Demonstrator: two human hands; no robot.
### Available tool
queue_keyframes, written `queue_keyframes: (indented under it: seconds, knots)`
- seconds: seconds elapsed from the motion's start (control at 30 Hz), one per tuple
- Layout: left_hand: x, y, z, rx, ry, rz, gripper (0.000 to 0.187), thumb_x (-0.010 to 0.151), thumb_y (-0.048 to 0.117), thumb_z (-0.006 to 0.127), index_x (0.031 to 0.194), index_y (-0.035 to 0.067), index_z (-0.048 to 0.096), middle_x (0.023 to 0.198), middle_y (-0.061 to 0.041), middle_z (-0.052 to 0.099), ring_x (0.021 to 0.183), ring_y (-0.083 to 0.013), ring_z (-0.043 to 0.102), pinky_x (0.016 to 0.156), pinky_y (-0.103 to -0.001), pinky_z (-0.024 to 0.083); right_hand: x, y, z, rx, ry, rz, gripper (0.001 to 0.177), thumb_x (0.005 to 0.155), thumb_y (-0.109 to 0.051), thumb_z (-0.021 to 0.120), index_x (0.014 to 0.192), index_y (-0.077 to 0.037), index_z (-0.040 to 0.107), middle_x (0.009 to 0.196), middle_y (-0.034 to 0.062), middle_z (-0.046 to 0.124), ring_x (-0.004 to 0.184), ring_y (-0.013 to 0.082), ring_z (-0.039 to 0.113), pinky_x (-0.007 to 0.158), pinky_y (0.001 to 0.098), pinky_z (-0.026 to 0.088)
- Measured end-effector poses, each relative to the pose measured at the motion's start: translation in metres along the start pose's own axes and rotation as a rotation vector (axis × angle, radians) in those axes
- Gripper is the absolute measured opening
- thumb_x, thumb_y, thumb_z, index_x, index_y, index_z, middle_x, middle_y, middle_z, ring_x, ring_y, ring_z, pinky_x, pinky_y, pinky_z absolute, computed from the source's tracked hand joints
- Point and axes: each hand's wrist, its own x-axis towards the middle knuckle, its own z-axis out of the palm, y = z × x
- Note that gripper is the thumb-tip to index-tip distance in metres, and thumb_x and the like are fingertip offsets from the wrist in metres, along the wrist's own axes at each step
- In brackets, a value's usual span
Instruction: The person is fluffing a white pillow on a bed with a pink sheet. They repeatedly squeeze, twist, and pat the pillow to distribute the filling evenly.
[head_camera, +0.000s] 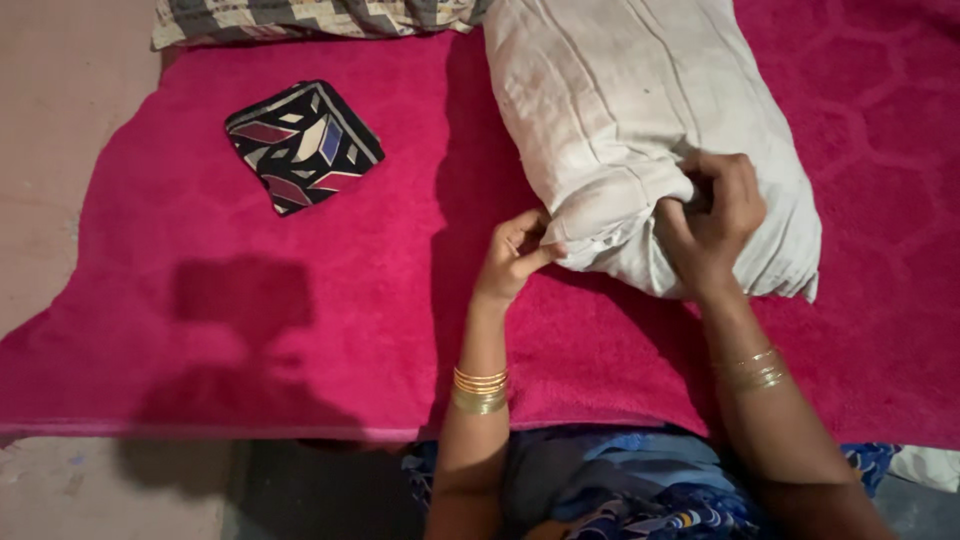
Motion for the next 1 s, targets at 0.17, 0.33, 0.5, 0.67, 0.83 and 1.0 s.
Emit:
queue_keyframes:
  seconds: [0.17, 0.33, 0.5, 0.67, 0.83, 1.0]
  knots:
    - [0.012, -0.006, 0.010, -0.210, 0.270, -0.086, 0.032, 0.091, 0.000, 0.070, 0.122, 0.003, 0.064, 0.113, -0.002, 0.072, 0.104, -0.0138, 0.068, 0.093, -0.032, 0.055, -0.010, 0.002, -0.002, 0.346, -0.621, -0.209, 0.028, 0.087, -0.020, 0.084, 0.109, -0.007, 0.074, 0.106, 0.0099, 0.076, 0.102, 0.0202, 0.071, 0.091, 0.0332, 0.059]
    - [0.008, -0.018, 0.005, -0.216, 0.150, -0.065, 0.028, 0.093, -0.004, 0.071, 0.121, -0.001, 0.066, 0.111, -0.007, 0.073, 0.102, -0.0183, 0.070, 0.091, -0.035, 0.058, 0.000, -0.013, -0.007, 0.412, -0.568, 0.121, 0.043, 0.087, -0.027, 0.080, 0.119, 0.000, 0.072, 0.114, 0.0144, 0.074, 0.103, 0.0246, 0.072, 0.092, 0.0340, 0.060]
    - [0.013, -0.032, 0.005, -0.061, 0.099, 0.041, 0.027, 0.094, -0.007, 0.070, 0.119, -0.001, 0.066, 0.111, -0.005, 0.072, 0.103, -0.0164, 0.067, 0.094, -0.033, 0.056, 0.003, -0.029, 0.009, 0.028, -0.527, -0.140, 0.046, 0.072, -0.020, 0.087, 0.110, 0.002, 0.074, 0.107, 0.0192, 0.075, 0.092, 0.0308, 0.072, 0.081, 0.0380, 0.058]
    - [0.002, -0.015, -0.019, -0.160, 0.022, -0.025, 0.033, 0.087, -0.008, 0.069, 0.120, -0.001, 0.069, 0.111, -0.006, 0.073, 0.102, -0.0173, 0.068, 0.094, -0.033, 0.054, 0.006, -0.029, 0.015, -0.063, -0.293, -0.182, 0.029, 0.083, -0.010, 0.083, 0.109, -0.003, 0.074, 0.100, 0.0125, 0.074, 0.086, 0.0286, 0.073, 0.077, 0.0380, 0.058]
    - [0.000, -0.020, -0.020, -0.178, 0.232, -0.094, 0.025, 0.111, 0.011, 0.074, 0.118, -0.012, 0.068, 0.103, -0.010, 0.067, 0.097, -0.0183, 0.058, 0.098, -0.032, 0.045, 0.030, -0.032, -0.004, -0.012, -0.153, -0.127, 0.021, 0.092, -0.006, 0.080, 0.111, -0.003, 0.071, 0.106, 0.0118, 0.072, 0.094, 0.0271, 0.069, 0.084, 0.0343, 0.056]
    - [0.010, -0.037, -0.007, 0.062, 0.215, 0.056, 0.069, 0.082, 0.017, 0.081, 0.141, 0.003, 0.048, 0.131, -0.002, 0.062, 0.122, -0.0163, 0.059, 0.104, -0.035, 0.049, 0.032, -0.046, -0.002, 0.095, -0.426, -0.313, 0.045, 0.070, -0.015, 0.084, 0.108, 0.004, 0.069, 0.104, 0.0169, 0.070, 0.092, 0.0315, 0.065, 0.081, 0.0412, 0.052]
